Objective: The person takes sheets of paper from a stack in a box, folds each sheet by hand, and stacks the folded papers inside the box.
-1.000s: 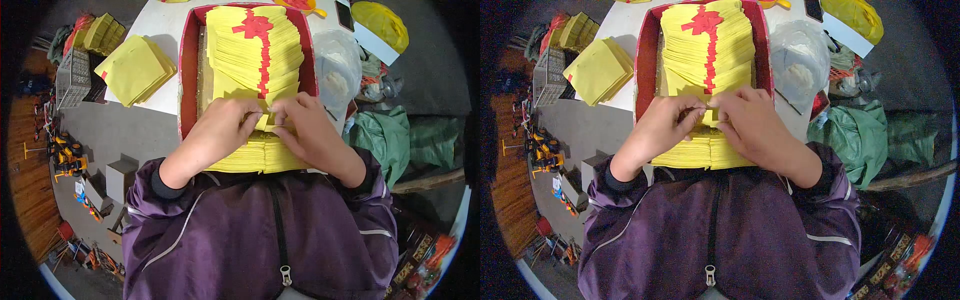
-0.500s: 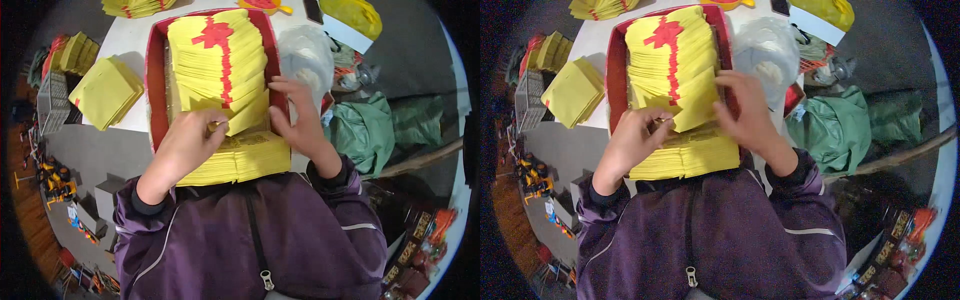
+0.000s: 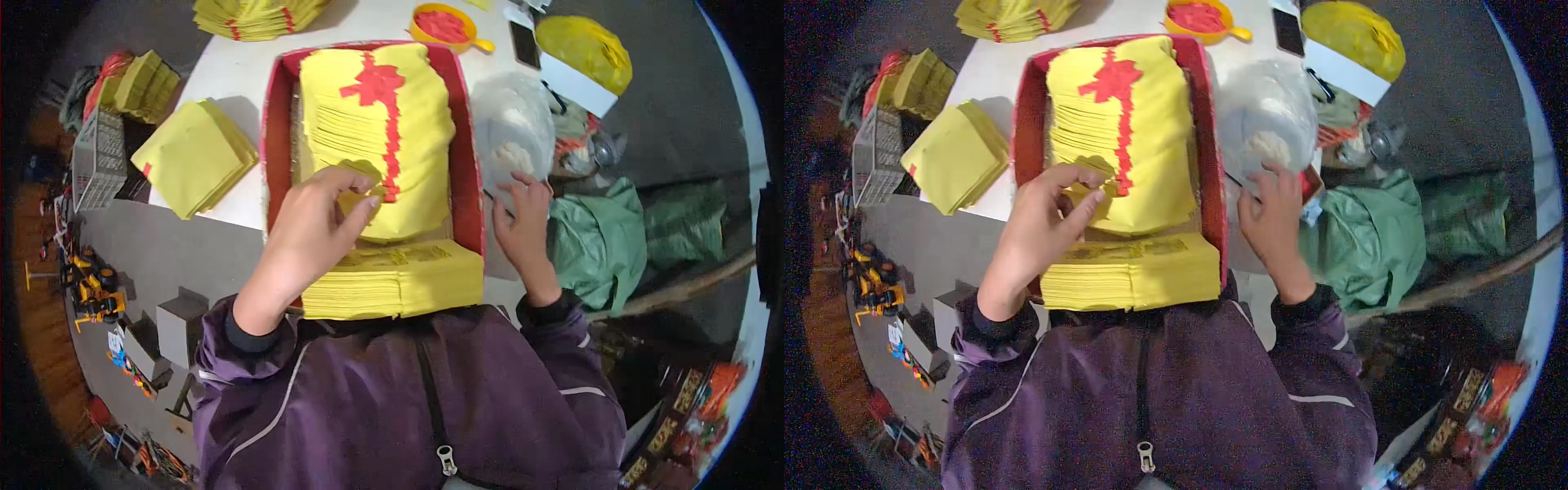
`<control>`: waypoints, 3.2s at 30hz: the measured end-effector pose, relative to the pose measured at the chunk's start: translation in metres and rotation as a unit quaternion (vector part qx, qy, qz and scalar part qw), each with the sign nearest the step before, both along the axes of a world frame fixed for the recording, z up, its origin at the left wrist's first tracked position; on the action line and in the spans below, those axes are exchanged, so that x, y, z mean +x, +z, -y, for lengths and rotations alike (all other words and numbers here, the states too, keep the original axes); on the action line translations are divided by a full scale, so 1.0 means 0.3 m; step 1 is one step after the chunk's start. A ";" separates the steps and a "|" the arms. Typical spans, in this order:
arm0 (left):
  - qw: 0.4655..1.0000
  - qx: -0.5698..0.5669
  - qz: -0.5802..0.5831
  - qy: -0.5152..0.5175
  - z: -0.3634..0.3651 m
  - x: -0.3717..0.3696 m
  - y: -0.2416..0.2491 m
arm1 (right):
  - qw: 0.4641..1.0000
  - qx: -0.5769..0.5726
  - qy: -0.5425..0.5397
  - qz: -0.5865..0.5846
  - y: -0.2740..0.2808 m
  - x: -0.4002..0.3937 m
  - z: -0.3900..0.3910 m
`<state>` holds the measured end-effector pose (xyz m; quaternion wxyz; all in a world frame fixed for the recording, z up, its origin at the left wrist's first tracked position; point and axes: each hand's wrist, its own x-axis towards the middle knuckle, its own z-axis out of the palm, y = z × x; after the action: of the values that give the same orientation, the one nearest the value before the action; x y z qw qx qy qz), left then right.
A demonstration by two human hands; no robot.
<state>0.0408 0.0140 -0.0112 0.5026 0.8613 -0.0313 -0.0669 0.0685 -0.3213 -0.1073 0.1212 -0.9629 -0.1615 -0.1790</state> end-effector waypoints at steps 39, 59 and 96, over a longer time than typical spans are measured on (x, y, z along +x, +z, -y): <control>0.894 -0.418 -0.145 0.065 -0.018 0.243 -0.046 | 0.781 0.482 0.155 -0.366 0.295 0.233 -0.447; 0.989 -0.112 0.044 0.085 0.034 0.279 -0.081 | 0.810 0.495 0.100 -0.298 0.298 0.227 -0.431; 0.994 -0.029 -0.059 -0.086 0.038 -0.020 -0.109 | 0.864 0.298 0.211 -0.346 0.268 0.018 -0.334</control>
<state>0.0347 0.0025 -0.0441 0.5203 0.8352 -0.0775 -0.1600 0.0740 -0.2211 -0.0268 0.4857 -0.8237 -0.2475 0.1559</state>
